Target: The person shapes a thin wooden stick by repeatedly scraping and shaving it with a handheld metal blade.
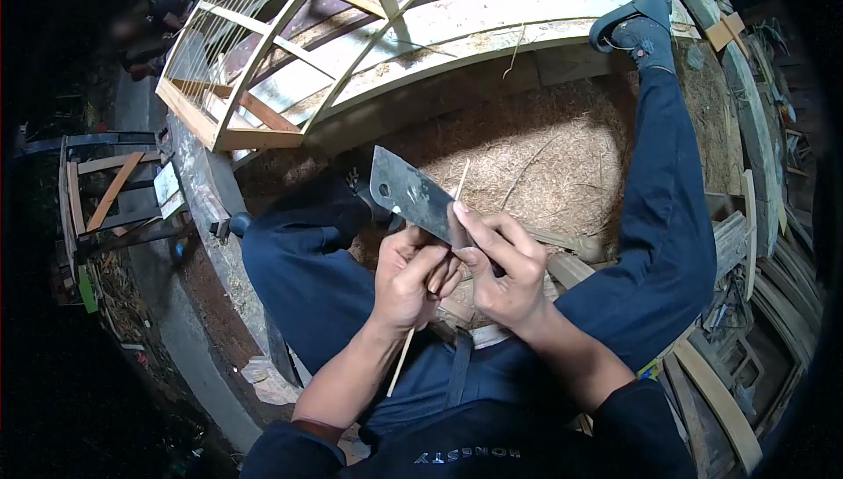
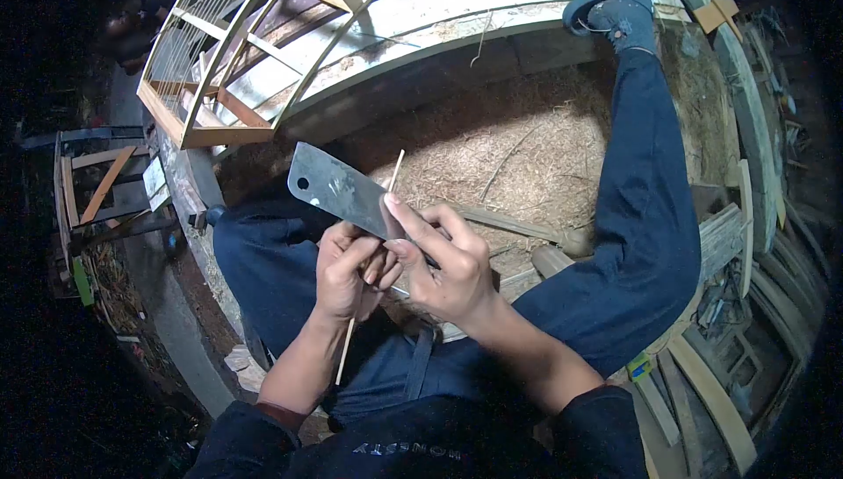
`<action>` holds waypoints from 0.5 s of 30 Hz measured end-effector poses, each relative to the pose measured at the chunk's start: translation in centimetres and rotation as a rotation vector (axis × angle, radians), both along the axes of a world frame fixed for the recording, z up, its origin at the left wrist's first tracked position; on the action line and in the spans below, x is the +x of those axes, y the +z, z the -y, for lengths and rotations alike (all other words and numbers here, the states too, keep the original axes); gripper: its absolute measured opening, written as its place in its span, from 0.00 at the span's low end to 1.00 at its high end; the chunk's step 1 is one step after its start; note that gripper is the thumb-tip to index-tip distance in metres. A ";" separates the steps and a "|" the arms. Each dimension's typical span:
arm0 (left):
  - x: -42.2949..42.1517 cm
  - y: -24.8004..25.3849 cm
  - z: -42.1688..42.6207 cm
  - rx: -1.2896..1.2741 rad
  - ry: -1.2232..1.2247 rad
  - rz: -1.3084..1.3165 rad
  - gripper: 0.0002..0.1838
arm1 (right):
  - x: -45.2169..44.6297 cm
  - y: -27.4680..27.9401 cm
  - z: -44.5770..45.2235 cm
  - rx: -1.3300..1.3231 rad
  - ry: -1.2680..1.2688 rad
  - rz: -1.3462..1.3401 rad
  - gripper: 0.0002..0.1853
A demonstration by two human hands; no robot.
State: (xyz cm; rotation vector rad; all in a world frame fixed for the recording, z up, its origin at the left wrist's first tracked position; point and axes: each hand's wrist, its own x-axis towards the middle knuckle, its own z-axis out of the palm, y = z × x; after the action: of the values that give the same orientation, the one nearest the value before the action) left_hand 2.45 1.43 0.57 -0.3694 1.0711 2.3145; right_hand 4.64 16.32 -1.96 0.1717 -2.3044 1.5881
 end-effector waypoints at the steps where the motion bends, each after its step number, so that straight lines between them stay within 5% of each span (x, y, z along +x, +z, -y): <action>1: 0.1 -0.2 0.0 0.000 -0.028 -0.012 0.09 | -0.1 0.0 -0.1 0.008 -0.021 0.031 0.25; 12: 0.1 1.0 -0.4 -0.004 -0.057 0.120 0.06 | -0.9 0.0 -0.9 0.001 -0.105 0.057 0.25; 14: 0.0 -0.4 0.4 0.149 -0.080 0.018 0.10 | -0.1 0.0 -0.4 0.023 -0.018 0.018 0.24; 15: 0.0 -0.3 0.6 0.102 -0.104 -0.047 0.21 | 0.4 0.4 0.0 -0.028 -0.006 0.037 0.23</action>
State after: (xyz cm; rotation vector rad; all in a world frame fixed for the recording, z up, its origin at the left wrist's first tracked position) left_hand 2.44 0.86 0.29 -0.2154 0.9671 2.2844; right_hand 5.07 16.32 -1.52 0.1297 -2.3065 1.6332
